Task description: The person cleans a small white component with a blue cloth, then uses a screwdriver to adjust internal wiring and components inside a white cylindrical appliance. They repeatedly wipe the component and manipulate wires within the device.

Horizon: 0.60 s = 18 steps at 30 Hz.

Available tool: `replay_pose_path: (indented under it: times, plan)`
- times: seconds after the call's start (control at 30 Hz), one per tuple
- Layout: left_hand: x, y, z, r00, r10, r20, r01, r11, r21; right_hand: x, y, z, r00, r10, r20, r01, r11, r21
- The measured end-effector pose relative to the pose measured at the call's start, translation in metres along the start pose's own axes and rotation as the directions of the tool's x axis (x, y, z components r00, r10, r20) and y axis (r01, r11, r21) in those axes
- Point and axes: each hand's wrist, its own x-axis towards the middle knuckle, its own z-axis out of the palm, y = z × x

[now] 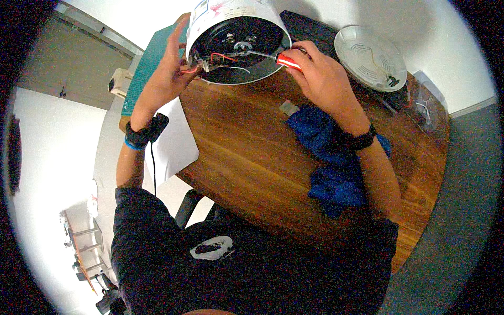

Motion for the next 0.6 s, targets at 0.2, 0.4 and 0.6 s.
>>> replay_pose_path:
  times: [0.2, 0.4, 0.6]
  plan:
    - [-0.006, -0.010, 0.005, 0.999, 0.028, 0.040, -0.029, 0.999, 0.013, 0.006, -0.002, -0.022, 0.984, -0.180, -0.009, 0.173, 0.958, -0.229]
    - [-0.016, -0.033, 0.015, 0.998, -0.033, 0.046, 0.042, 0.980, -0.195, 0.017, -0.037, -0.049, 0.979, -0.200, 0.025, 0.200, 0.948, -0.245]
    - [-0.010, -0.035, 0.012, 1.000, 0.015, -0.002, -0.015, 0.985, -0.169, 0.041, -0.083, -0.032, 0.971, -0.238, -0.010, 0.232, 0.954, -0.189]
